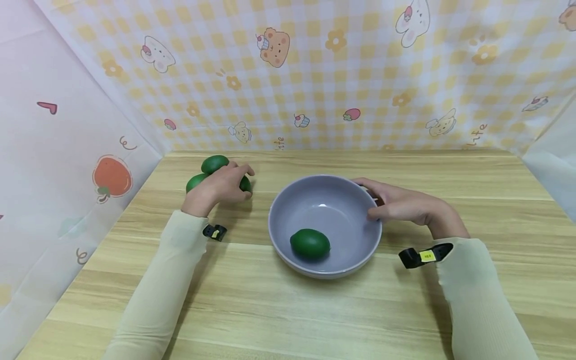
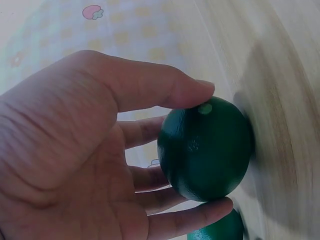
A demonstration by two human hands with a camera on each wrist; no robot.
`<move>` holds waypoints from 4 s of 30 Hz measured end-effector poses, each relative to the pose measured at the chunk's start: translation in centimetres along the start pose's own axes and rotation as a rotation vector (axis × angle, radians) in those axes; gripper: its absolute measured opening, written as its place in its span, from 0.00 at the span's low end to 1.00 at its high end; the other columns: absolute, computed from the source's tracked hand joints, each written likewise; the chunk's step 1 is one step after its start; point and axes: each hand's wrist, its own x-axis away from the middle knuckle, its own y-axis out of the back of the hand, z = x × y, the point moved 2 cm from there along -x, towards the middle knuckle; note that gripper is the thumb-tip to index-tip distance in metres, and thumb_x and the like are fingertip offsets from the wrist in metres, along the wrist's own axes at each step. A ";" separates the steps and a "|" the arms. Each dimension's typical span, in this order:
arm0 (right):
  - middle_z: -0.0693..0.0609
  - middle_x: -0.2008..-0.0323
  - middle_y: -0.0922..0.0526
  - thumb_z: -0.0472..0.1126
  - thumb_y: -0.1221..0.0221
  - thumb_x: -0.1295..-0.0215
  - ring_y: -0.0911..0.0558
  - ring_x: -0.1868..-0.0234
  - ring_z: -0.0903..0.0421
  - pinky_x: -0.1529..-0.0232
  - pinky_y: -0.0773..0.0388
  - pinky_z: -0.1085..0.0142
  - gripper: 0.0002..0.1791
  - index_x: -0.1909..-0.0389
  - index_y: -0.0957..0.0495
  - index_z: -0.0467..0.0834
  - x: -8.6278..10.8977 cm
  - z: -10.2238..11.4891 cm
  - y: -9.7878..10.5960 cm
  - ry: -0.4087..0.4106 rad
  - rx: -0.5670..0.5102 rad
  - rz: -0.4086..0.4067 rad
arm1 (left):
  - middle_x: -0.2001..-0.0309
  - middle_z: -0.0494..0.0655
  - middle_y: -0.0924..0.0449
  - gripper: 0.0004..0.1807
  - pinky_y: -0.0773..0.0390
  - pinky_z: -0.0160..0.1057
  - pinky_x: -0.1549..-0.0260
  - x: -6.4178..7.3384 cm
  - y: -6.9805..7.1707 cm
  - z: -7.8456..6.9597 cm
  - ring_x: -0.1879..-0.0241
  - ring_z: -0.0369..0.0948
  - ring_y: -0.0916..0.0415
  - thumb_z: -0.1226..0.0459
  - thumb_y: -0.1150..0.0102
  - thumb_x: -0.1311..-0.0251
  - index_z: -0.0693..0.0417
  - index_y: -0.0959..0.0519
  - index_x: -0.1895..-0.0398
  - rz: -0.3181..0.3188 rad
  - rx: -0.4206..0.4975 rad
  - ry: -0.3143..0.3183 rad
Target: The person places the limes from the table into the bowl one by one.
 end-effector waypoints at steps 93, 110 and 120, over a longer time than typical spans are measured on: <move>0.39 0.30 0.31 0.37 0.39 0.32 0.22 0.38 0.56 0.44 0.19 0.68 0.43 0.18 0.45 0.48 -0.2 -0.4 0.0 0.015 -0.053 0.016 | 0.36 0.57 0.25 0.25 0.15 0.56 0.42 0.0 1.6 -1.2 0.48 0.51 0.16 0.54 0.29 0.35 0.48 0.23 0.37 -0.040 0.719 -0.059; 0.38 0.30 0.31 0.37 0.38 0.31 0.22 0.38 0.56 0.44 0.19 0.68 0.43 0.18 0.45 0.47 -0.2 -0.2 -0.1 0.010 -0.054 0.016 | 0.42 0.58 0.25 0.26 0.16 0.58 0.40 0.4 1.8 -1.4 0.49 0.50 0.16 0.55 0.30 0.34 0.49 0.23 0.35 -0.021 0.785 -0.082; 0.39 0.30 0.31 0.37 0.38 0.31 0.22 0.38 0.56 0.44 0.20 0.67 0.43 0.18 0.45 0.48 -0.1 -0.2 0.0 0.006 -0.048 0.010 | 0.40 0.57 0.26 0.27 0.15 0.56 0.41 0.4 2.1 -1.8 0.49 0.50 0.15 0.54 0.29 0.34 0.47 0.23 0.34 -0.012 0.800 -0.102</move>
